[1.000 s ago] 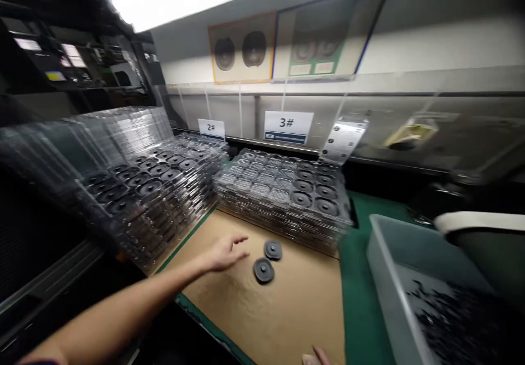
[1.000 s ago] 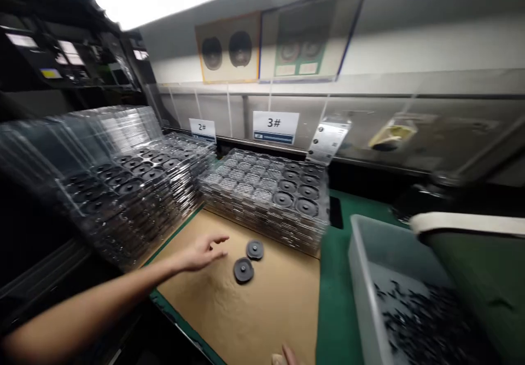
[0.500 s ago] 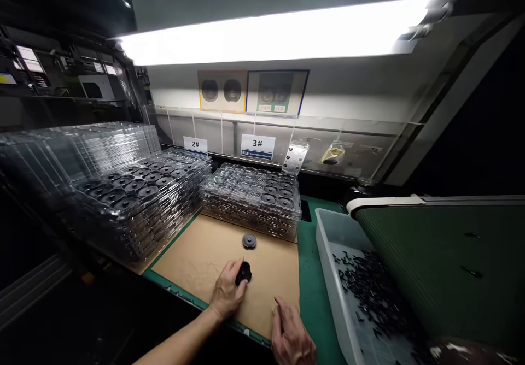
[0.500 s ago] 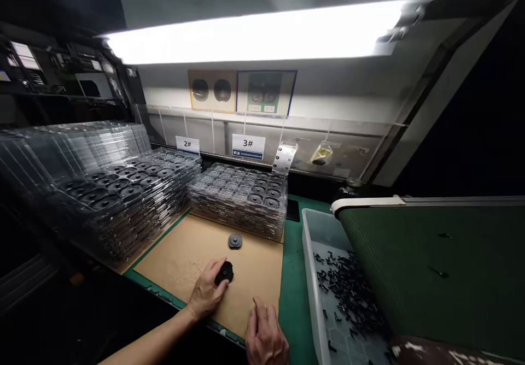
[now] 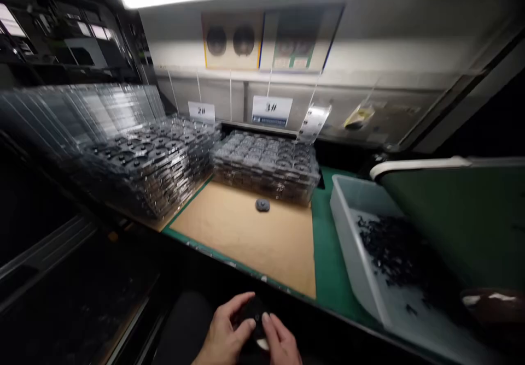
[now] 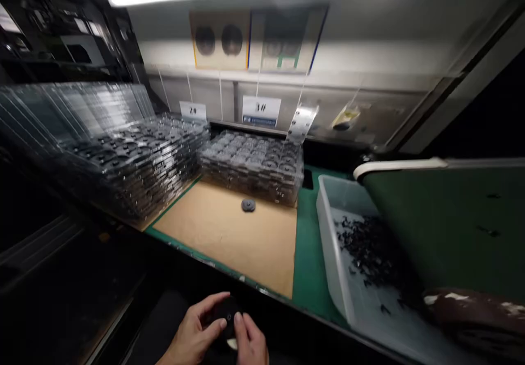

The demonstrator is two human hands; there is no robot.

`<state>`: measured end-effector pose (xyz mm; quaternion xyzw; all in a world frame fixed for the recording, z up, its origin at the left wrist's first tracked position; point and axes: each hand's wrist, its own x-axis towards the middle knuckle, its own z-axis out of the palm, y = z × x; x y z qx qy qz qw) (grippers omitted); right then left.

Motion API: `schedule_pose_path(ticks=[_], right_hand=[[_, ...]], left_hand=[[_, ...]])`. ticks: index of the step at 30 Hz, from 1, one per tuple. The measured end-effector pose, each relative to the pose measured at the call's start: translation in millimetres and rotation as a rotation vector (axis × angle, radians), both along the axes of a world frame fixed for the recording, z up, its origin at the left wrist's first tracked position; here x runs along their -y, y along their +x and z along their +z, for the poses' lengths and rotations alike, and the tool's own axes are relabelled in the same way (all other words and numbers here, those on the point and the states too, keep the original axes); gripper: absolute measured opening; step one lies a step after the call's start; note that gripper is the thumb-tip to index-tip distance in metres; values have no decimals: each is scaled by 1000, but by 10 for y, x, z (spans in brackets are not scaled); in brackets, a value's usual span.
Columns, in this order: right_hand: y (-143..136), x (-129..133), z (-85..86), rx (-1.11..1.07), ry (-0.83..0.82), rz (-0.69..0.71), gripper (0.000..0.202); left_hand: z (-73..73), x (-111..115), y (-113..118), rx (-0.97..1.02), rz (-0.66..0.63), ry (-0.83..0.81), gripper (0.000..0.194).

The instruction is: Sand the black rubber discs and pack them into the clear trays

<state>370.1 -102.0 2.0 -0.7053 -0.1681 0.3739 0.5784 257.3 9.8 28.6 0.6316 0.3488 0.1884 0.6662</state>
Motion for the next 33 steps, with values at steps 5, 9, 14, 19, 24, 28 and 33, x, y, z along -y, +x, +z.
schedule_pose_path(ticks=[5,9,14,19,24,28,33], right_hand=[[-273,183,341,-553,-74,62,64],[-466,113,485,-804,-63,117,55],[-497,-29,642,-646,-84,255,52],[-397,-104,886,96,-36,152,55],[-409,-151,1207,347,83,312,23],[-427,-180,1345,554,138,374,11],[-418,-159,1396,636,137,439,11]], left_hand=[[178,98,-463,-37,-151,-232,66],[227,2,-679,92,-196,-490,71],[476,-37,-806,221,6,-549,60],[716,-106,-819,351,216,-654,53],[750,-106,-830,361,244,-632,56],[763,-90,-812,363,227,-618,54],[780,-76,-795,364,182,-542,55]])
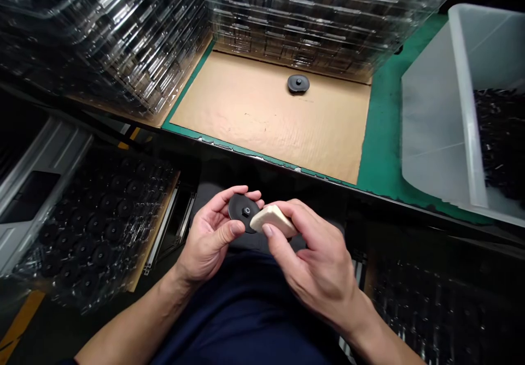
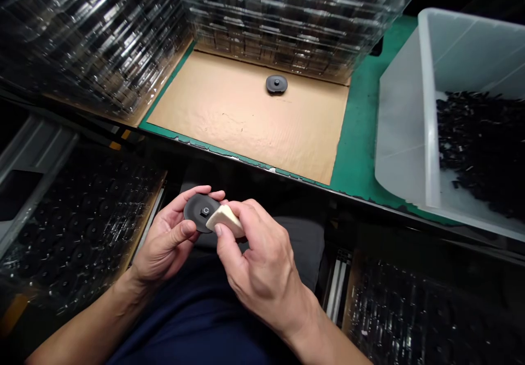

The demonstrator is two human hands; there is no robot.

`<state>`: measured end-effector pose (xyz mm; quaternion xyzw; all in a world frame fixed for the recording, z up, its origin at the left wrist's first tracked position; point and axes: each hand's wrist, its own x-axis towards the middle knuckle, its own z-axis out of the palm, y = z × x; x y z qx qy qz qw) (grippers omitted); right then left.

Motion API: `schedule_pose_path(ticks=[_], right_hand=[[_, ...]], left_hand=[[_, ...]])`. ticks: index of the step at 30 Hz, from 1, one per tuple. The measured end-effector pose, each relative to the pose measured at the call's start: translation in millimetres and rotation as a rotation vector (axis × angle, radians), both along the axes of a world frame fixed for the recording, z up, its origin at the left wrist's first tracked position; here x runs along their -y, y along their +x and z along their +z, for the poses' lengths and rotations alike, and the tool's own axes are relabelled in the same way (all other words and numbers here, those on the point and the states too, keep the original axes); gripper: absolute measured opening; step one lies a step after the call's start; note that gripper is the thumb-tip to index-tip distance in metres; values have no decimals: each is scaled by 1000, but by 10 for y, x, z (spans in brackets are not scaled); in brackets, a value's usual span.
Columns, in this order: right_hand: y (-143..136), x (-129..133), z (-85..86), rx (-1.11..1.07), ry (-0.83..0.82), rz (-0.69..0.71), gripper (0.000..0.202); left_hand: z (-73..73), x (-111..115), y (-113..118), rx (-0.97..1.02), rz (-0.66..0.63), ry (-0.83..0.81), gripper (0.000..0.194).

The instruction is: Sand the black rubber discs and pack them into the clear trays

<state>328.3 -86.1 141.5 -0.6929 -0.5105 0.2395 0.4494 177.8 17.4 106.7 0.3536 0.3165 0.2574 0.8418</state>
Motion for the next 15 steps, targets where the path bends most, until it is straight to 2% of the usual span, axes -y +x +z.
schedule_pose_path(ticks=[5,9,12,15], right_hand=[[3,56,14,-1,-69,-17,8],[3,78,33,15,-55,-32,8],[-3,69,45,-45,-94,-5,7],[-10,47,37,-16,-45,-24,7]], left_hand=[[-17,37,-7,6,9,32,56],[-26,58,-18,8,5,64,56],[-23,58,-31,16,1,83,57],[-12,50,-40,18,-4,107,58]])
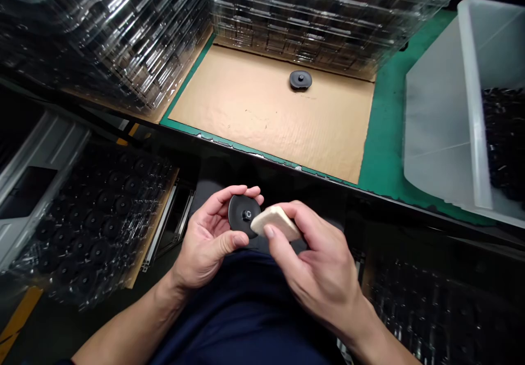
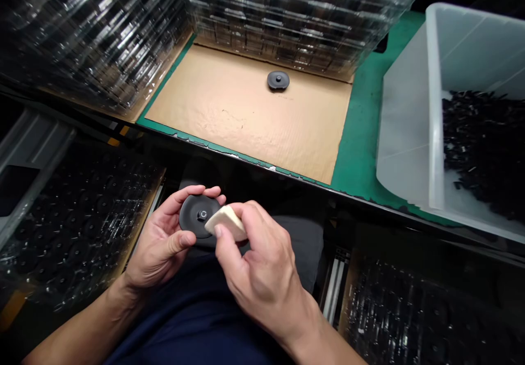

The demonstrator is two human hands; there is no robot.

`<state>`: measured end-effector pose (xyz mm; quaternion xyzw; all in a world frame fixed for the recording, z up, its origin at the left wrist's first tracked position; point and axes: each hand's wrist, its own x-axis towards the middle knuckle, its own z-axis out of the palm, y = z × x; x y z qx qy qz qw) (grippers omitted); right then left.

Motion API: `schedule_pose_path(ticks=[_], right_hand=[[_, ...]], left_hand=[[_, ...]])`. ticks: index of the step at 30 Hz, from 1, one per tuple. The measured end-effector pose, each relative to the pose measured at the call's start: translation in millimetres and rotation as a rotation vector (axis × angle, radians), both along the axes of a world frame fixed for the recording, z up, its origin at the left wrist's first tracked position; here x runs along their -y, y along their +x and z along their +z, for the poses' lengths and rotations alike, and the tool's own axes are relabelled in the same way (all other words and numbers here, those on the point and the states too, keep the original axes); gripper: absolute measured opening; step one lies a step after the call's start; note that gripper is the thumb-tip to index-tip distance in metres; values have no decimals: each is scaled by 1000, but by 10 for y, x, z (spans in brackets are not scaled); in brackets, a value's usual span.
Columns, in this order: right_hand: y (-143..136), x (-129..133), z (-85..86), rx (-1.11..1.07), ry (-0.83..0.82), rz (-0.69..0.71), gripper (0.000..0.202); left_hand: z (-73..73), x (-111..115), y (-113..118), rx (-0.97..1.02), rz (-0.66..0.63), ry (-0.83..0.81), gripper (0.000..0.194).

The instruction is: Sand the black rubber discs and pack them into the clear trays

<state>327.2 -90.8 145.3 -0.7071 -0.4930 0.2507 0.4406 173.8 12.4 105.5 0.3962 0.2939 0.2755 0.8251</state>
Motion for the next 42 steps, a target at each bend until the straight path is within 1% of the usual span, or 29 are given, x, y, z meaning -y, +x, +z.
schedule_pose_path(ticks=[2,5,6,9,10,13,16,17,19,20,23,24,26,27,30,31,33,34,35,38,39,42], right_hand=[[0,-14,-9,22,11,-32,7],[9,-28,-15,-116,-86,15,9],[15,-33,-20,-137,-96,21,9],[37,-50,-48,-45,-39,-44,9],[45,-55,-60,-47,-43,-50,9],[69,-62,-90,-155,-115,-1,12],[89,-62,-101,-132,-108,-40,14],[95,-61,-102,-155,-125,-28,14],[105,-58,-106,-223,-167,41,15],[110,-55,-110,-213,-163,56,15],[132,-49,-130,-56,-75,-9,10],[142,-48,-136,-54,-70,13,10],[166,-49,-145,-77,-78,105,12],[177,-51,-148,-51,-72,129,12],[207,-62,-158,102,-20,74,12],[213,-67,-163,93,-19,94,12],[219,-75,-179,32,-32,190,12],[218,-78,-189,35,-29,216,11],[215,-79,-200,77,-16,209,10],[203,-72,-219,250,19,106,16],[200,-66,-216,248,5,104,16],[201,-48,-189,133,-90,192,18]], left_hand=[[8,-3,-1,-17,8,-1,57],[13,0,4,-15,10,-4,58],[11,0,7,-10,11,-3,59],[1,-9,22,0,18,-14,58],[-2,-16,29,3,18,-21,57],[1,-38,51,12,27,-37,57],[12,-51,68,-5,44,-53,56],[13,-53,71,-6,40,-62,56],[11,-52,71,5,24,-83,57],[7,-51,68,12,18,-95,57],[-11,-47,48,22,-2,-139,58],[-16,-46,39,22,-16,-158,57],[-23,-44,21,23,-37,-186,56],[-24,-45,14,19,-43,-196,54],[-18,-52,7,-24,-35,-233,45],[-14,-56,9,-43,-23,-248,42],[-8,-65,18,-78,-11,-280,37],[-7,-68,23,-93,-16,-289,36],[-6,-71,28,-108,-29,-294,36],[-6,-69,36,-152,-62,-294,37],[-6,-66,37,-163,-54,-295,37],[-6,-57,42,-178,-36,-317,37]])
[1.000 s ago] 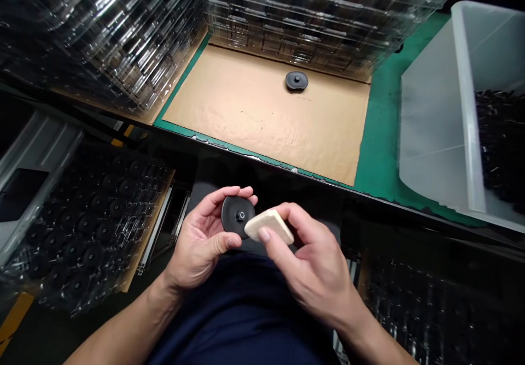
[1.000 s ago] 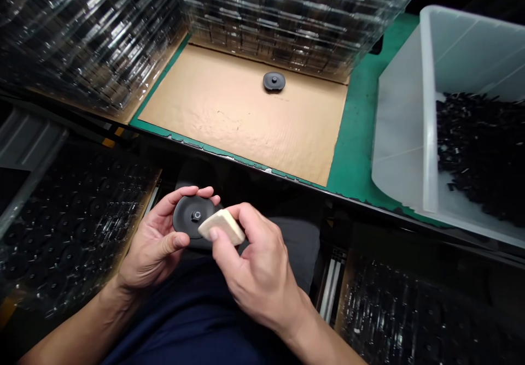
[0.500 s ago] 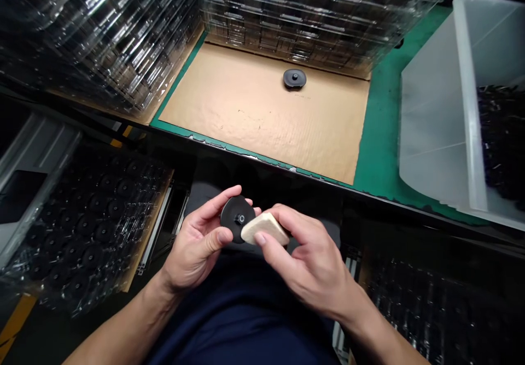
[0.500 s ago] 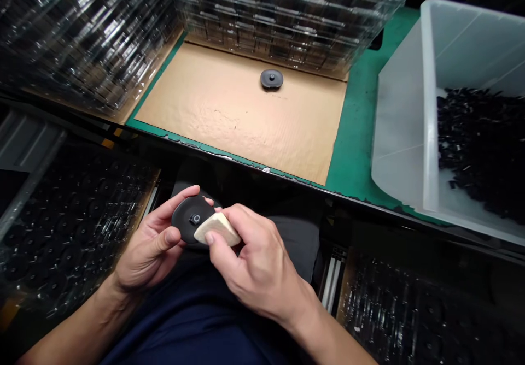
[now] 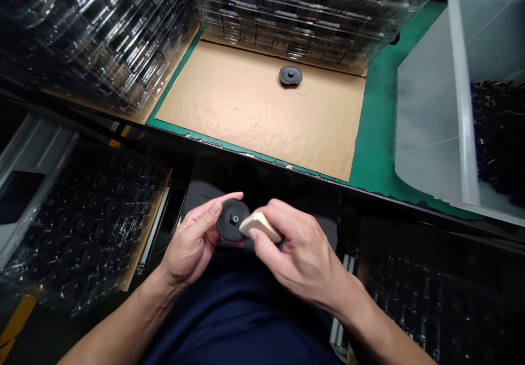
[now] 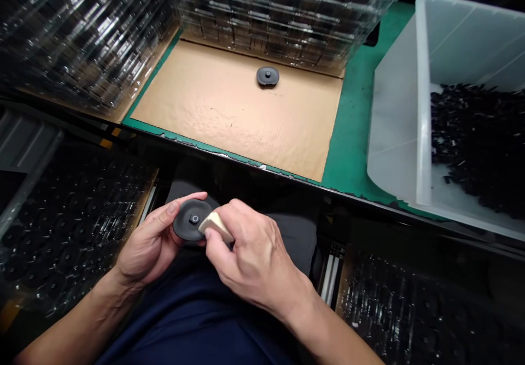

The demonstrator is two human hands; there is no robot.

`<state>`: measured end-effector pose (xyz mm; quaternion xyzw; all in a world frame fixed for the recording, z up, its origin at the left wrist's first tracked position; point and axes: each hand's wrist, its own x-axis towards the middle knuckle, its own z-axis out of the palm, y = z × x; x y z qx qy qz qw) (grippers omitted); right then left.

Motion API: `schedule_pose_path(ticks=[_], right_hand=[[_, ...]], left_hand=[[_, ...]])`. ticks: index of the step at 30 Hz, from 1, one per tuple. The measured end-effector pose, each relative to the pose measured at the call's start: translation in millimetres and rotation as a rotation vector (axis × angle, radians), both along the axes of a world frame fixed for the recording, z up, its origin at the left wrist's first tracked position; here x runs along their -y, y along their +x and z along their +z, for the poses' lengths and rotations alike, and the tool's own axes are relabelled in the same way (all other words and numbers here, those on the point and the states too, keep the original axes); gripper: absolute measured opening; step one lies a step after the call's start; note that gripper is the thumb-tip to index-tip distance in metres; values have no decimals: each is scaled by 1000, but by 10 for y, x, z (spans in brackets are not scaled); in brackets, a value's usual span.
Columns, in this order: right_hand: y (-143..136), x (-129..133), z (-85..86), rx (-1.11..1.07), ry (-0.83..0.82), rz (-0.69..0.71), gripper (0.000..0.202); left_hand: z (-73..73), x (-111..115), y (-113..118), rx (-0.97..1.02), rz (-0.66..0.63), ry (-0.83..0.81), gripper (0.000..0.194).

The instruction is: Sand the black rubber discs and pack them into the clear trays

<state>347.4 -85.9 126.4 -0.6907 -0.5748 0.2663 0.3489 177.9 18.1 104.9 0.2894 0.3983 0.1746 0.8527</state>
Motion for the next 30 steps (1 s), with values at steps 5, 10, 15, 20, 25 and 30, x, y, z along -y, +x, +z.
schedule_pose_path(ticks=[5,10,15,20,25,30], right_hand=[[11,11,18,100,42,-95,19],[5,27,22,-81,-44,-20,20],[8,36,17,-13,-22,-85,19],[-9,26,5,123,70,-92,17],[-55,26,-12,-36,-57,-108,24],[-67,28,-46,95,66,-108,15]], left_hand=[[9,-4,33,1,-28,17,37],[46,-13,63,4,12,15,36],[44,-23,62,-4,29,51,35],[17,-23,27,34,-91,21,39],[21,-19,27,5,20,57,35],[-12,-50,21,19,-171,8,42]])
